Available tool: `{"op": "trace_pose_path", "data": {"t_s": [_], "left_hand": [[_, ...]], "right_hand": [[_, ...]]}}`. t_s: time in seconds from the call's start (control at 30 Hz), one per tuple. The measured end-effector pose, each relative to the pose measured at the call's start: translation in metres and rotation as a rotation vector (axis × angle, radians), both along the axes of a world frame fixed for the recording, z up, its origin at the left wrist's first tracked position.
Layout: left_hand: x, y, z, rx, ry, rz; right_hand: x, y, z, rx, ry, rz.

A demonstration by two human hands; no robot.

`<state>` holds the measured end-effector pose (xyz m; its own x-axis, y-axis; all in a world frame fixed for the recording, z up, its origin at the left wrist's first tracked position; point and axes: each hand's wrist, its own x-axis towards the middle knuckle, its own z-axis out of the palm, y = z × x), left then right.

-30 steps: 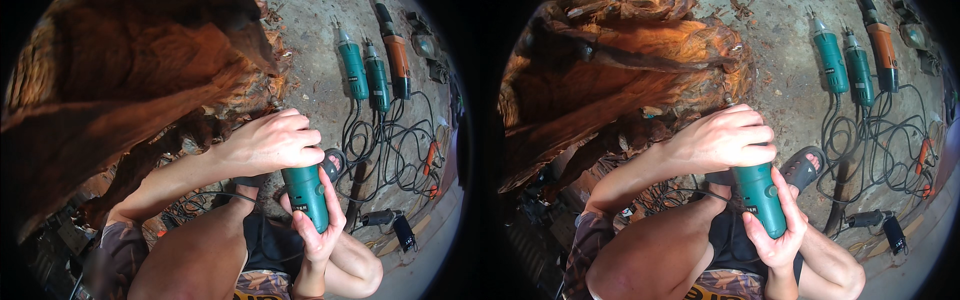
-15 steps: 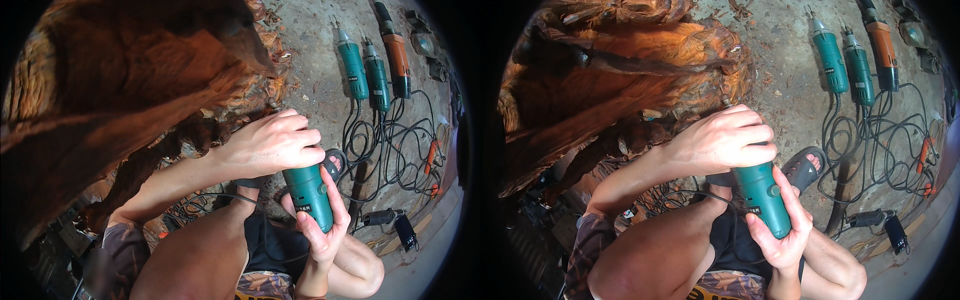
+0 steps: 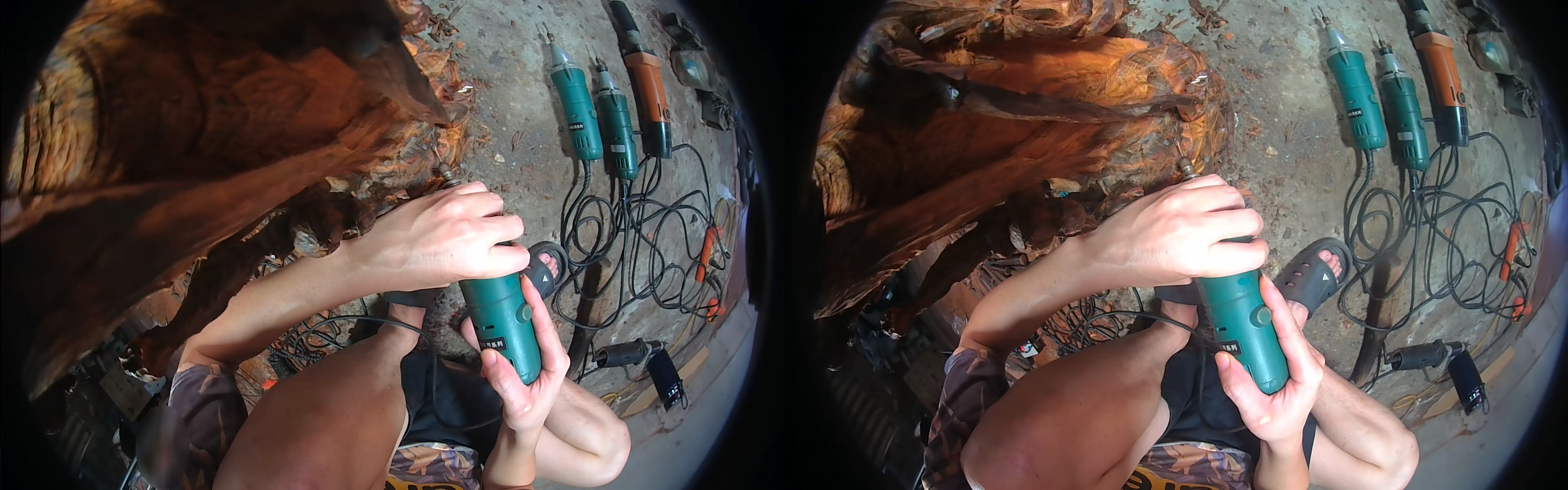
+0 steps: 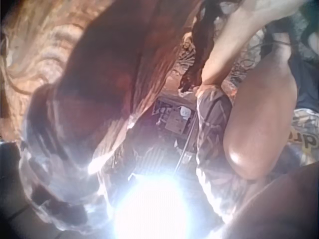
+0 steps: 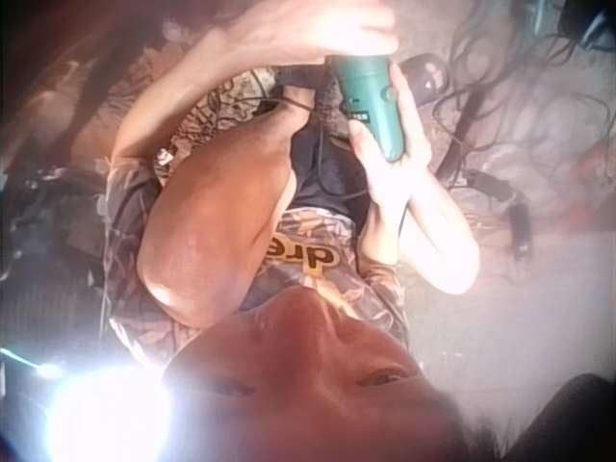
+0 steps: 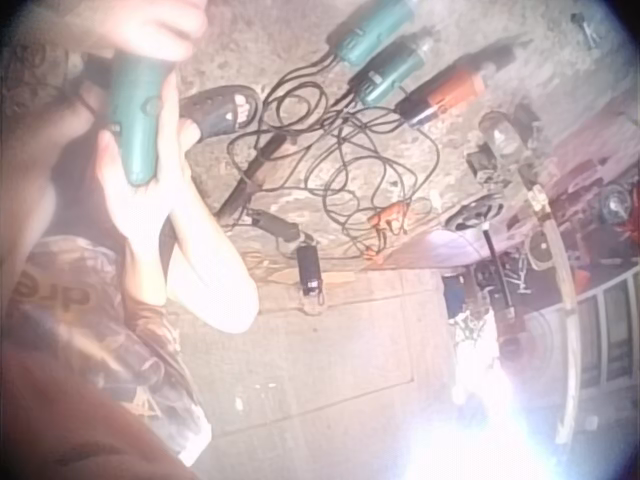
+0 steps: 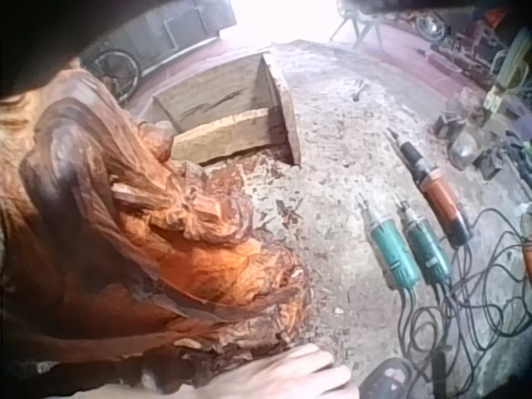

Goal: The person uses a green rotary tool to carve and refine details on a large piece of wood. They hold the tool with both hands and move it along the wood surface, creating fine grooves and shapes. The person occasionally pauses to reposition the tool or adjust their grip.

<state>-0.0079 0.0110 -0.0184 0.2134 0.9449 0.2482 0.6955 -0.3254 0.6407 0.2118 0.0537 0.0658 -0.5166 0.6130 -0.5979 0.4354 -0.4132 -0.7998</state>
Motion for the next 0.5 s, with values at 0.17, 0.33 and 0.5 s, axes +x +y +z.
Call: {"op": "trace_pose_path", "data": {"t_s": [0.17,0.33,0.5], "left_hand": [[0.0,-0.001,0.002,0.021,-0.021,-0.018],[0.0,0.0,0.0,0.024,-0.014,-0.046],[0.001,-0.001,0.0,0.041,-0.011,-0.077]], "right_hand": [[0.002,-0.002,0.002,-0.019,0.03,0.007],[0.003,-0.009,-0.002,-0.019,0.077,-0.049],[0.01,-0.017,-0.003,0.018,0.084,-0.008]]}}
